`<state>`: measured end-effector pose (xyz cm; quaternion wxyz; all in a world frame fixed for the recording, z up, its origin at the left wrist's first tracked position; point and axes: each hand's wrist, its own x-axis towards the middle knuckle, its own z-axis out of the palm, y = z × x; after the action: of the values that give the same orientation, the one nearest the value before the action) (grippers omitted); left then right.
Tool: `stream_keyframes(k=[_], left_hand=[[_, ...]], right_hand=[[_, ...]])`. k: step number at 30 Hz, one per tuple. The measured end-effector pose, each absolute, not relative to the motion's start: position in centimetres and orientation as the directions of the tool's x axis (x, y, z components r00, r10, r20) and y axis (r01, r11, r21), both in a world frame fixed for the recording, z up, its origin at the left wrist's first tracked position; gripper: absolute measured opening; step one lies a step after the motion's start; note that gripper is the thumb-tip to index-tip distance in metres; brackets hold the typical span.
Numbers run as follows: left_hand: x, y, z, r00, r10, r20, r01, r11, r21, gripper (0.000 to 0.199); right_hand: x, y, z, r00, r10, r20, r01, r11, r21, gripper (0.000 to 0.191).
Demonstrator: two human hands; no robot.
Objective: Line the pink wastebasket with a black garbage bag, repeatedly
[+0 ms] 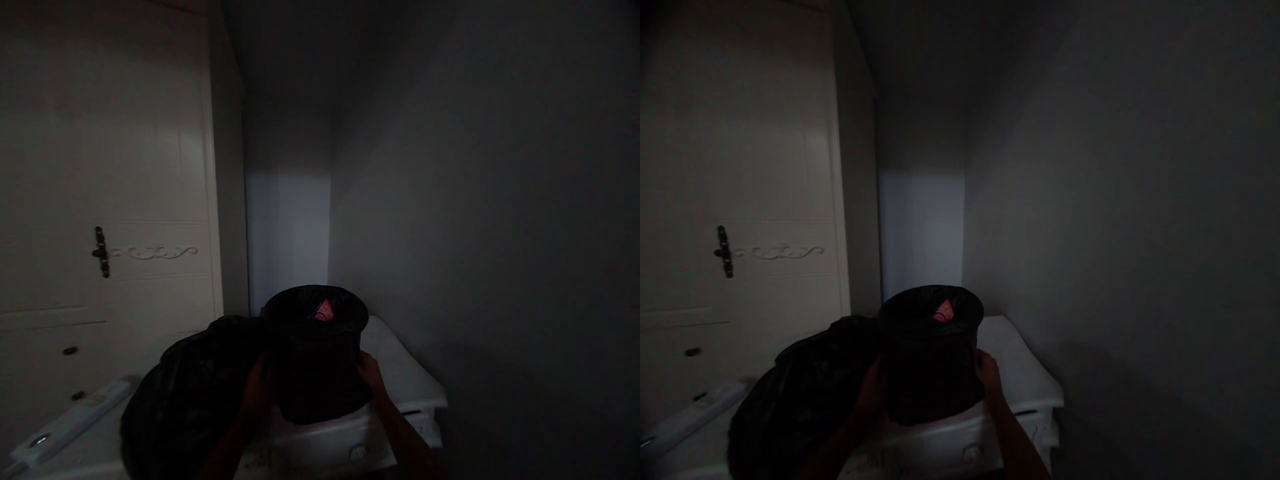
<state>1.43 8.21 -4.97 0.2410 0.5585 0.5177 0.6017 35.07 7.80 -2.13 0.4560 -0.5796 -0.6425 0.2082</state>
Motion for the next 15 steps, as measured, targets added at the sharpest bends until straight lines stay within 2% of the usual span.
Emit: stream_keyframes(k=[15], left_hand=[[1.5, 8.15, -4.91, -0.256, 0.863, 0.435, 0.302, -0.356, 0.884, 0.064]], right_hand=[[34.72, 7.68, -2.11, 0.106, 0.919, 0.38, 0.55, 0.264, -0.792, 0.048]])
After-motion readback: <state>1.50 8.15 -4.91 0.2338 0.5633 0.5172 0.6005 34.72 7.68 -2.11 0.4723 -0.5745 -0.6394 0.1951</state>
